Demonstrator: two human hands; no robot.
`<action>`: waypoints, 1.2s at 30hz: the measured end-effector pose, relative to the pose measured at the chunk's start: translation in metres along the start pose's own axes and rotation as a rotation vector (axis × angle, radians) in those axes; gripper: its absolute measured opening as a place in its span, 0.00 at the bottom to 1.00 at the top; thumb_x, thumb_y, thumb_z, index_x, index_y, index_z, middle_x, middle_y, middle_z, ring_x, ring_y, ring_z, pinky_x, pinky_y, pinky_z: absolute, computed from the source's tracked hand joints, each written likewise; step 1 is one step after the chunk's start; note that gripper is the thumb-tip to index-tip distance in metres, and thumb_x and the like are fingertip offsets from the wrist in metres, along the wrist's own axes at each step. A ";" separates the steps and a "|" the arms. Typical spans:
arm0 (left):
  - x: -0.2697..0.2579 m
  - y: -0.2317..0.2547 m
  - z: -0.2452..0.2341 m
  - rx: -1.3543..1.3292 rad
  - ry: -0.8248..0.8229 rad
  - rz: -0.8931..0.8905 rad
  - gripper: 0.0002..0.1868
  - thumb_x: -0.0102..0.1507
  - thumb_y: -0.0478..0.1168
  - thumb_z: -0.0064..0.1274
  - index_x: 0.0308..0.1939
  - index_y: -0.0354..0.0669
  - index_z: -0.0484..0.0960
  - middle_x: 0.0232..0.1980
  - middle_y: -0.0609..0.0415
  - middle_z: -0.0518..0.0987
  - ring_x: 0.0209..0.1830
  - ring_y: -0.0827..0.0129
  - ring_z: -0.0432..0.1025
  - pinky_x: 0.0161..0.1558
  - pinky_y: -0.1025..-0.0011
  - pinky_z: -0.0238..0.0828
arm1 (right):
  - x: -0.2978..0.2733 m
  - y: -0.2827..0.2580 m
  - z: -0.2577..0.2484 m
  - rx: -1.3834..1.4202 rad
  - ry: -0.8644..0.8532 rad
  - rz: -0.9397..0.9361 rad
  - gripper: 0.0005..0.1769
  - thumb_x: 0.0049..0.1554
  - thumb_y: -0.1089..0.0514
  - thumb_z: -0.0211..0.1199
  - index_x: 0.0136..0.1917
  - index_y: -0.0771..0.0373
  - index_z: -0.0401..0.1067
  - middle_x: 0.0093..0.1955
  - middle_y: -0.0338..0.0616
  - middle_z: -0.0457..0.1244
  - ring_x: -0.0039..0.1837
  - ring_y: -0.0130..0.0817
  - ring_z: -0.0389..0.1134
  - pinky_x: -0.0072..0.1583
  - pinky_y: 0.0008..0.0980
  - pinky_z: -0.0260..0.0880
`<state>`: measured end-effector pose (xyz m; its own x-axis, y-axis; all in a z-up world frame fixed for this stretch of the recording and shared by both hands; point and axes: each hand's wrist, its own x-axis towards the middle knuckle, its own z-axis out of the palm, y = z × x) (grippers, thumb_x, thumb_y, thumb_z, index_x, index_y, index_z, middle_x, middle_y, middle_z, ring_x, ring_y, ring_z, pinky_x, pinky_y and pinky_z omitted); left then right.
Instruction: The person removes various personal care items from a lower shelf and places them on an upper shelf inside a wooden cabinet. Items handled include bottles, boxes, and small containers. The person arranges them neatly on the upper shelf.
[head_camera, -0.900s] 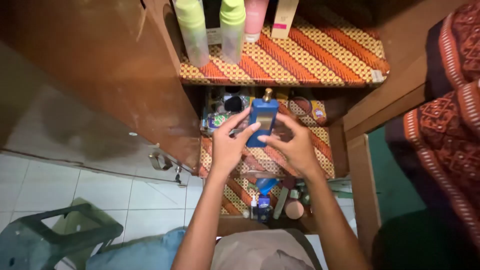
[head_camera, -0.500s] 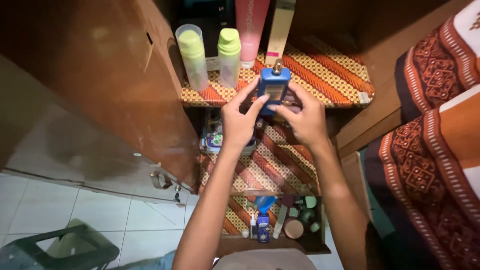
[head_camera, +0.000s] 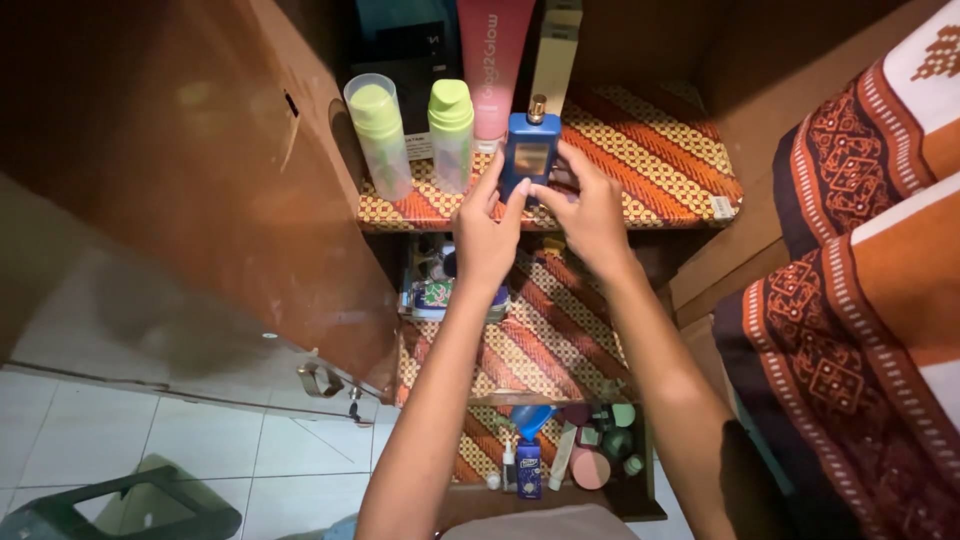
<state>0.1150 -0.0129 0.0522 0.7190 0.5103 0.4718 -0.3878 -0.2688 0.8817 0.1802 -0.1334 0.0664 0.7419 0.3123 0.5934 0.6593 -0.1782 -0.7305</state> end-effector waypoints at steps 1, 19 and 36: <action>-0.001 -0.006 0.000 0.000 0.000 0.000 0.26 0.64 0.37 0.61 0.67 0.43 0.75 0.64 0.36 0.77 0.63 0.42 0.71 0.62 0.57 0.74 | 0.002 0.002 0.002 0.000 0.000 0.000 0.34 0.52 0.72 0.74 0.70 0.69 0.67 0.60 0.68 0.66 0.58 0.59 0.71 0.55 0.50 0.78; 0.012 -0.034 0.010 0.316 -0.030 0.187 0.40 0.59 0.35 0.59 0.75 0.34 0.63 0.70 0.29 0.70 0.68 0.41 0.68 0.67 0.53 0.68 | 0.019 0.021 0.023 -0.038 0.024 0.045 0.33 0.55 0.69 0.73 0.70 0.74 0.65 0.58 0.72 0.67 0.57 0.62 0.72 0.56 0.48 0.78; 0.014 -0.026 0.000 0.448 -0.251 0.117 0.48 0.60 0.40 0.57 0.79 0.32 0.49 0.76 0.28 0.60 0.74 0.37 0.60 0.71 0.45 0.57 | 0.018 0.026 0.028 -0.058 0.075 0.037 0.32 0.52 0.68 0.77 0.67 0.72 0.69 0.55 0.71 0.68 0.55 0.61 0.72 0.55 0.45 0.79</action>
<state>0.1351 0.0011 0.0353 0.8228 0.2598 0.5054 -0.2284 -0.6631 0.7128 0.2070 -0.1058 0.0487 0.7717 0.2345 0.5912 0.6354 -0.2425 -0.7332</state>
